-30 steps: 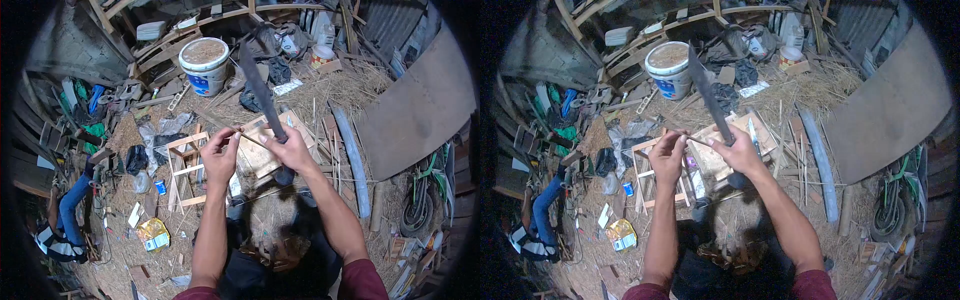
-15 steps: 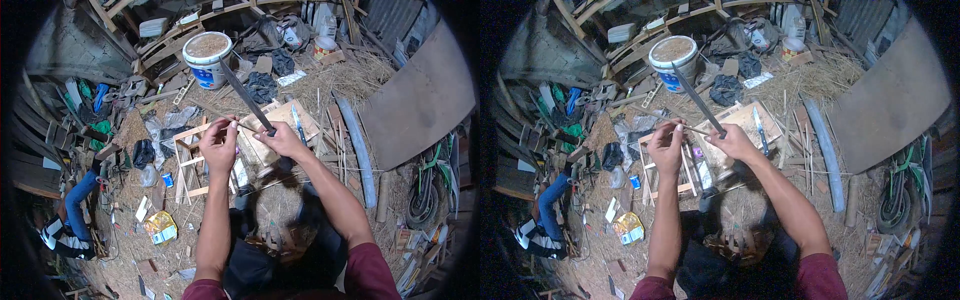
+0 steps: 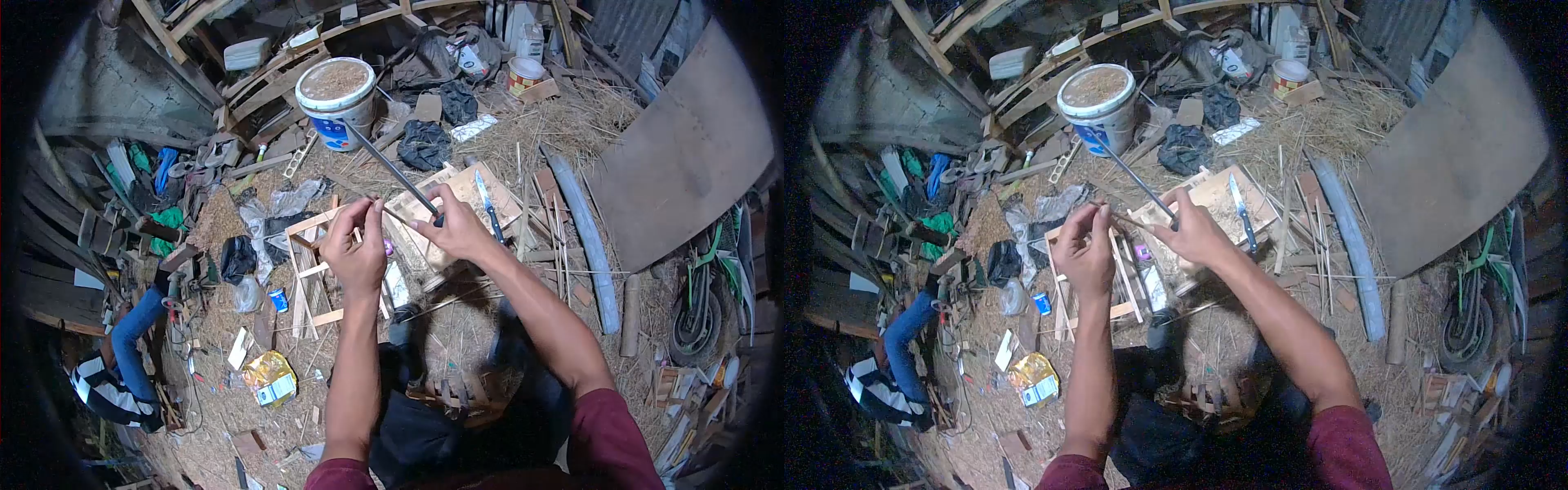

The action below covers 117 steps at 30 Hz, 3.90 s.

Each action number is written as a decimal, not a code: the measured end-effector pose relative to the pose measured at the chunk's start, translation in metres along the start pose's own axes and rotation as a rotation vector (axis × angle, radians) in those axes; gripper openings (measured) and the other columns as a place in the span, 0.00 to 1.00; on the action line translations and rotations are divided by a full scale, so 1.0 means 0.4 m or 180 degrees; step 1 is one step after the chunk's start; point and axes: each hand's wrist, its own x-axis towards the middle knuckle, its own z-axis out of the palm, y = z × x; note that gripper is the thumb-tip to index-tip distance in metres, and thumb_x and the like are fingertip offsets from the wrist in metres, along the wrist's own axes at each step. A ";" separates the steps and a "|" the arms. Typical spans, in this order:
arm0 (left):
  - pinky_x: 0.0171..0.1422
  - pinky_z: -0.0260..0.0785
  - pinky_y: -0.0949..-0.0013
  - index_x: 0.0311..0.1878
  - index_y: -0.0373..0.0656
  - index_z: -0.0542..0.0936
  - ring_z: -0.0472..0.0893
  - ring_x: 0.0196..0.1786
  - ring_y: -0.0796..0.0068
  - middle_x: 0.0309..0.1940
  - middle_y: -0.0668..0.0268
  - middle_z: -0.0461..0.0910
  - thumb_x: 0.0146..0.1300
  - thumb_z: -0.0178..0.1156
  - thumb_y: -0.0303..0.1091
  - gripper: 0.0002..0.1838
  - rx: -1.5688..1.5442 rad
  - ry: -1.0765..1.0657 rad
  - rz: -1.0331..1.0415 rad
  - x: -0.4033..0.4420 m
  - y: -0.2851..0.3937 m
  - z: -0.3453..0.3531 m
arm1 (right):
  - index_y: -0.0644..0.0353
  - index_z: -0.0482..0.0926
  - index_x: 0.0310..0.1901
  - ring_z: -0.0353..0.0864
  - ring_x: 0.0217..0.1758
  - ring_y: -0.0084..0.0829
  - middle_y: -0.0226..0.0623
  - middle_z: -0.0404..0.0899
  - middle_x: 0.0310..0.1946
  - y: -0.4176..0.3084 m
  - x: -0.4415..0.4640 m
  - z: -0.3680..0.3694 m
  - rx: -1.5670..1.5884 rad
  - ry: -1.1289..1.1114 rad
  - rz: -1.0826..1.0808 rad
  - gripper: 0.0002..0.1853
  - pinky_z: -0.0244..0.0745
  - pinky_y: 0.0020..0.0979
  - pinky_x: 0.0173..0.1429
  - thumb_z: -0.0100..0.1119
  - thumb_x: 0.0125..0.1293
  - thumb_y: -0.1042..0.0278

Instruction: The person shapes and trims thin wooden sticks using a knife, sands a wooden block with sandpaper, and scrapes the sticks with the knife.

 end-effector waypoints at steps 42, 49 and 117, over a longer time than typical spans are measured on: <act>0.35 0.68 0.78 0.38 0.33 0.82 0.75 0.29 0.82 0.28 0.66 0.79 0.63 0.64 0.24 0.04 0.0162 0.0016 -0.0035 0.004 -0.049 -0.032 | 0.63 0.65 0.61 0.80 0.22 0.36 0.46 0.77 0.21 -0.095 -0.137 0.010 0.0510 -0.0321 0.0484 0.18 0.73 0.39 0.29 0.47 0.71 0.71; 0.34 0.72 0.77 0.38 0.32 0.82 0.80 0.29 0.81 0.30 0.61 0.83 0.60 0.67 0.22 0.05 0.0242 -0.0152 0.0167 -0.032 0.015 0.000 | 0.62 0.65 0.60 0.78 0.31 0.64 0.60 0.76 0.22 -0.192 -0.162 -0.013 0.0321 0.0009 0.0006 0.18 0.70 0.54 0.34 0.47 0.70 0.72; 0.28 0.68 0.80 0.36 0.36 0.80 0.76 0.27 0.86 0.25 0.68 0.78 0.62 0.67 0.27 0.06 0.0144 0.0241 -0.0257 -0.050 -0.014 -0.016 | 0.67 0.62 0.46 0.76 0.26 0.65 0.61 0.75 0.19 0.097 -0.201 0.133 -0.1341 -0.0378 0.0498 0.10 0.70 0.59 0.32 0.44 0.71 0.69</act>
